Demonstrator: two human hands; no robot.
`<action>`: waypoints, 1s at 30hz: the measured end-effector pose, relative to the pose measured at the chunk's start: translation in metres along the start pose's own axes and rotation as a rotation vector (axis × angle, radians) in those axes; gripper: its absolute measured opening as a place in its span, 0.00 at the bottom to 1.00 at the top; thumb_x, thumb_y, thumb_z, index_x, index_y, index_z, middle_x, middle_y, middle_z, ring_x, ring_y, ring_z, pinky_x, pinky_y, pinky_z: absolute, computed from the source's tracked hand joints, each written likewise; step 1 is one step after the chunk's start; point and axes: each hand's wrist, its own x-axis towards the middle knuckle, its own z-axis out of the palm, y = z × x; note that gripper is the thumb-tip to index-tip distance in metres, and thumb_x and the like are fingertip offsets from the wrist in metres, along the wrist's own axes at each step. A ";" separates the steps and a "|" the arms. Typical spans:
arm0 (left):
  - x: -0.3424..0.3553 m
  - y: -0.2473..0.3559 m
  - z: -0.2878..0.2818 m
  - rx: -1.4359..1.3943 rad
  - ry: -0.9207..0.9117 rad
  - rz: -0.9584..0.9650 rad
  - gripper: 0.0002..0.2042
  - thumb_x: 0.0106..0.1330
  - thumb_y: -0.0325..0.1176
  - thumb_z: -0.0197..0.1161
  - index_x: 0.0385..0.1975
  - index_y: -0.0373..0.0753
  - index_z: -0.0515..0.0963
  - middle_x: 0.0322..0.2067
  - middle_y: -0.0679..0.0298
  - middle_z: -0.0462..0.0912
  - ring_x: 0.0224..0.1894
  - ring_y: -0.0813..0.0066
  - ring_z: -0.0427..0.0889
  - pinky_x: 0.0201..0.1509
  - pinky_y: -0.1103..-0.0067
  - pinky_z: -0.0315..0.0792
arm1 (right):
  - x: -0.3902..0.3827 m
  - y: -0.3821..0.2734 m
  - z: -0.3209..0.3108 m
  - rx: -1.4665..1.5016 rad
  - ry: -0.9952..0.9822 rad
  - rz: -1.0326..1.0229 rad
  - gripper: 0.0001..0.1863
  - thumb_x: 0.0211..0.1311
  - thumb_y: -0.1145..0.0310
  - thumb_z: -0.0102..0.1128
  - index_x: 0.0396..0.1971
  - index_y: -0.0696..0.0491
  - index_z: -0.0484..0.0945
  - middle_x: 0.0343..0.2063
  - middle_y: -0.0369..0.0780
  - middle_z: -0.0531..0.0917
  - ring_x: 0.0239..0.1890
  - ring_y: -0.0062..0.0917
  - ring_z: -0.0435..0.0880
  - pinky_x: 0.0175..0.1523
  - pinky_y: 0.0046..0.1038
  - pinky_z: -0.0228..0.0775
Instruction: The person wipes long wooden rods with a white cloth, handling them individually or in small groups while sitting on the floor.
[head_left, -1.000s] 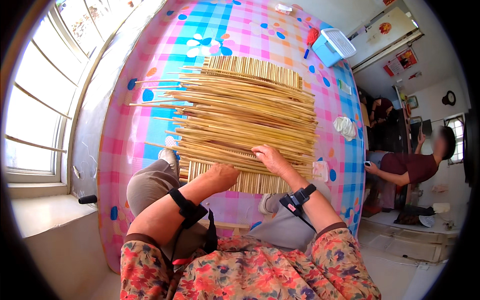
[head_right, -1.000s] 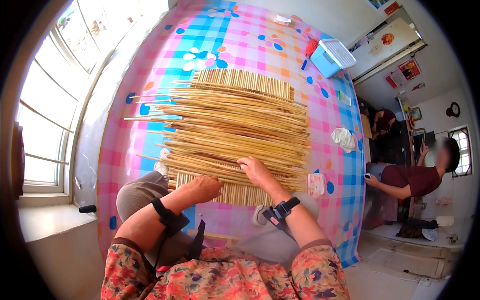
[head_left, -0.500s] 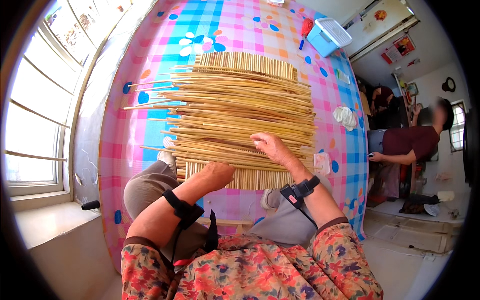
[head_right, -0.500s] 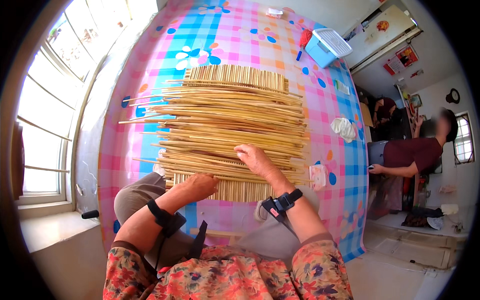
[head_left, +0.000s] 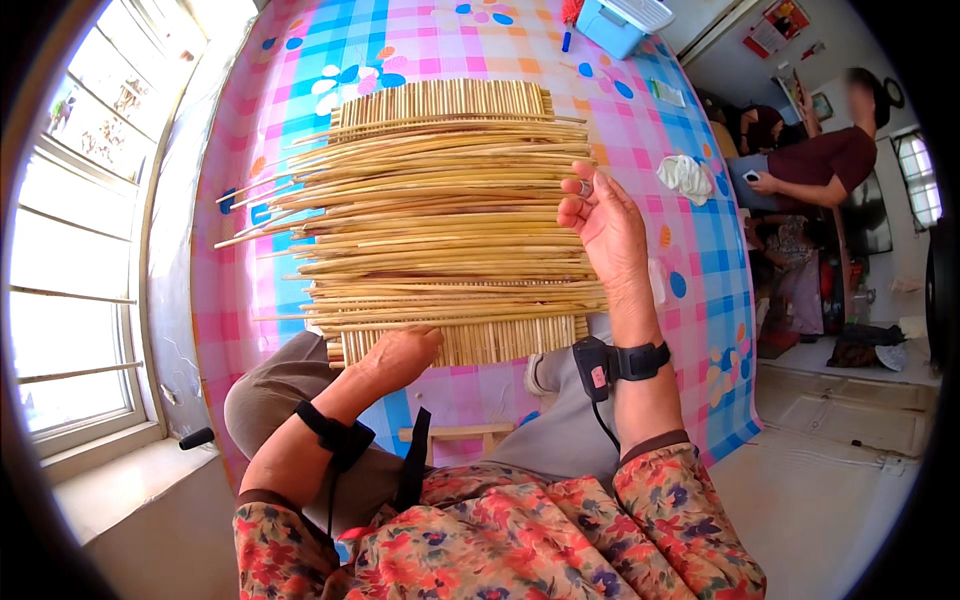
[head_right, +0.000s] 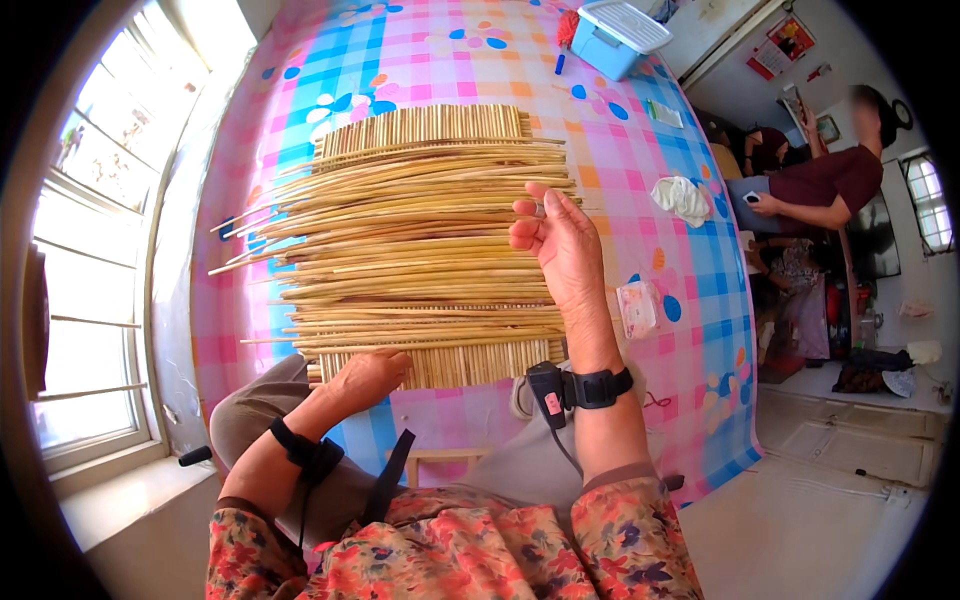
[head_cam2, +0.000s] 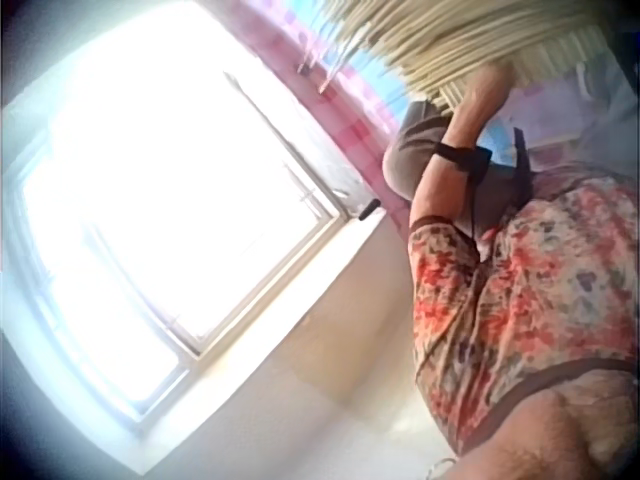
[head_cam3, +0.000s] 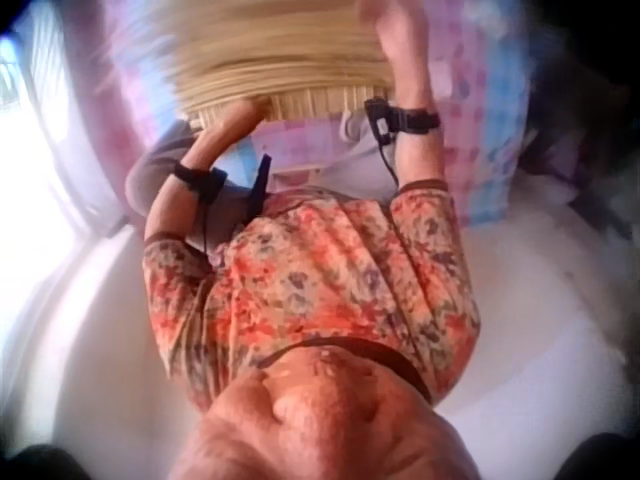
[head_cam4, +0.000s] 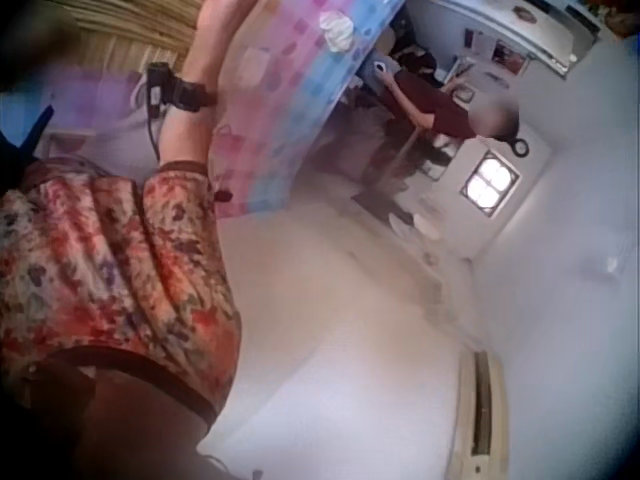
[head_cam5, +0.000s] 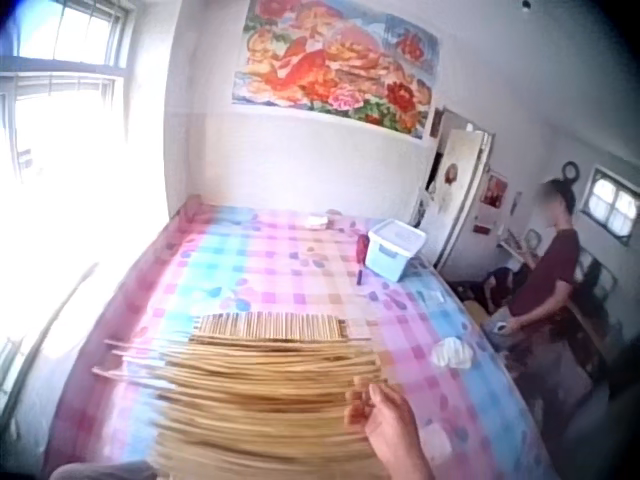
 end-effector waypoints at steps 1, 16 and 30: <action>-0.003 0.000 0.001 0.006 0.044 -0.012 0.05 0.54 0.29 0.55 0.28 0.35 0.71 0.27 0.54 0.75 0.33 0.53 0.75 0.37 0.67 0.71 | 0.002 -0.004 -0.002 0.005 0.013 -0.026 0.17 0.63 0.61 0.49 0.46 0.57 0.71 0.32 0.40 0.77 0.28 0.21 0.78 0.33 0.23 0.73; 0.002 0.010 0.017 0.433 0.369 -0.077 0.12 0.49 0.26 0.54 0.35 0.36 0.70 0.34 0.59 0.69 0.40 0.62 0.70 0.44 0.71 0.63 | 0.001 -0.034 -0.060 0.092 0.131 -0.116 0.18 0.61 0.59 0.51 0.45 0.56 0.71 0.34 0.39 0.77 0.29 0.21 0.77 0.34 0.22 0.72; 0.000 0.007 0.025 0.507 0.452 -0.105 0.10 0.46 0.25 0.53 0.31 0.36 0.70 0.30 0.59 0.69 0.38 0.62 0.69 0.46 0.70 0.62 | 0.003 -0.031 -0.050 0.037 0.123 -0.089 0.17 0.61 0.60 0.51 0.45 0.57 0.71 0.32 0.39 0.77 0.26 0.20 0.77 0.31 0.21 0.72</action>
